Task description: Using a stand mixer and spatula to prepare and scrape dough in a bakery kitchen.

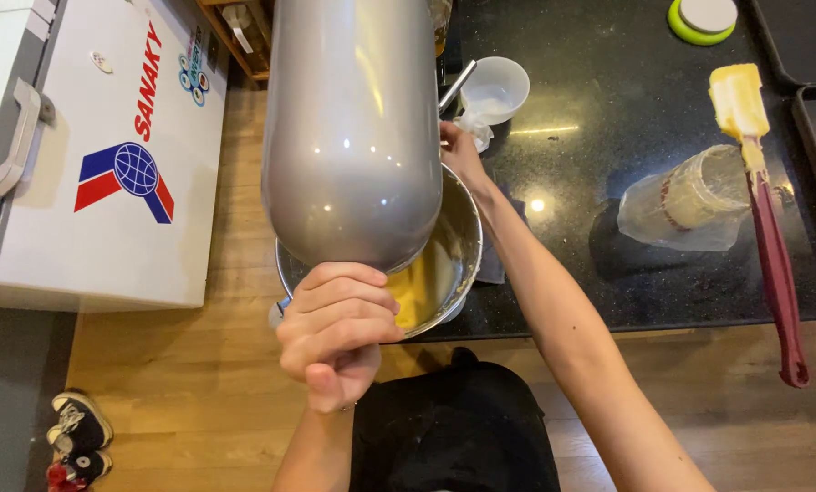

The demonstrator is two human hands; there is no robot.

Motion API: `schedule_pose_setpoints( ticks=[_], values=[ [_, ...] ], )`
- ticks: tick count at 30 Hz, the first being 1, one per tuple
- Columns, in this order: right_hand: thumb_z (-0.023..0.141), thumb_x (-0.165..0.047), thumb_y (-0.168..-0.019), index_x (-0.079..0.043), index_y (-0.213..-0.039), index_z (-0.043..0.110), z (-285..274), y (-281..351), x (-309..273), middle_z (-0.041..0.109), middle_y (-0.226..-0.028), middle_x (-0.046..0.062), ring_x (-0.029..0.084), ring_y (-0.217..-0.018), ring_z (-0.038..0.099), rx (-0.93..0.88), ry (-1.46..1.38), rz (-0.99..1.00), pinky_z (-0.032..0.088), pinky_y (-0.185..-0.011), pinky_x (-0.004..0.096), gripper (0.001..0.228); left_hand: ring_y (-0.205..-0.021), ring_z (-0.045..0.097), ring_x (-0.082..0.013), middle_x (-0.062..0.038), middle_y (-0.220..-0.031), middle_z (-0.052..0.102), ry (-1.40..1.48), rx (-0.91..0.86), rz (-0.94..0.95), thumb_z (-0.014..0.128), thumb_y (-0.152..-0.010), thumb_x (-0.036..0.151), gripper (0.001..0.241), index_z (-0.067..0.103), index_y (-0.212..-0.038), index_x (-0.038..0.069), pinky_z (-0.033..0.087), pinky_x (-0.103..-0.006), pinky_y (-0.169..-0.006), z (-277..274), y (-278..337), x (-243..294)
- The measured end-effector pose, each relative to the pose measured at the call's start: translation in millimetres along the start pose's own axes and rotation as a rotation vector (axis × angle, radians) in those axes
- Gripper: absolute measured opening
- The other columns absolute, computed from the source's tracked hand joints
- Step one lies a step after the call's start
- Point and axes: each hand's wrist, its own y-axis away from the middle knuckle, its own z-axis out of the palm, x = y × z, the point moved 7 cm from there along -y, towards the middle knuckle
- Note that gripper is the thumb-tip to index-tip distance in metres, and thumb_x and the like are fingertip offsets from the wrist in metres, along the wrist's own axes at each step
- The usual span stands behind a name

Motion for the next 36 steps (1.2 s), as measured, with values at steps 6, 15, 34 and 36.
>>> schedule_pose_setpoints(
  ticks=[6, 15, 34, 36],
  values=[
    [0.072, -0.015, -0.097, -0.002, -0.131, 0.058, 9, 59, -82, 0.068, -0.123, 0.009, 0.019, -0.112, 0.067, -0.033, -0.295, -0.136, 0.058, -0.094, 0.034, 0.039, -0.056, 0.066, -0.0247, -0.008, -0.055, 0.061, -0.028, 0.0, -0.035, 0.025, -0.109, 0.042, 0.072, 0.062, -0.062, 0.003, 0.059, -0.0414, -0.075, -1, 2, 0],
    [0.068, -0.016, -0.101, -0.004, -0.135, 0.059, 6, 56, -81, 0.068, -0.124, 0.008, 0.015, -0.107, 0.068, -0.062, -0.29, -0.133, 0.059, -0.091, 0.031, 0.038, -0.057, 0.066, -0.0257, -0.008, -0.056, 0.062, -0.024, -0.002, -0.059, 0.024, -0.109, 0.043, 0.072, 0.062, -0.064, 0.002, 0.059, -0.0432, -0.076, -2, 4, 0],
    [0.069, -0.008, -0.098, -0.005, -0.129, 0.06, 5, 40, -63, 0.069, -0.109, 0.006, 0.011, -0.091, 0.067, -0.031, -0.211, -0.083, 0.058, -0.079, 0.027, 0.033, -0.06, 0.067, -0.027, -0.009, -0.058, 0.062, 0.01, -0.024, -0.113, 0.023, -0.11, 0.044, 0.073, 0.063, -0.066, 0.002, 0.058, -0.0439, -0.08, -2, 2, 3],
    [0.069, -0.008, -0.099, -0.005, -0.128, 0.061, 5, 33, -53, 0.07, -0.111, 0.005, 0.011, -0.092, 0.067, -0.044, -0.248, -0.085, 0.057, -0.079, 0.027, 0.03, -0.06, 0.067, -0.0269, -0.009, -0.058, 0.062, 0.009, -0.017, -0.11, 0.024, -0.11, 0.044, 0.073, 0.063, -0.066, 0.002, 0.058, -0.044, -0.079, -2, 1, 2]
  ],
)
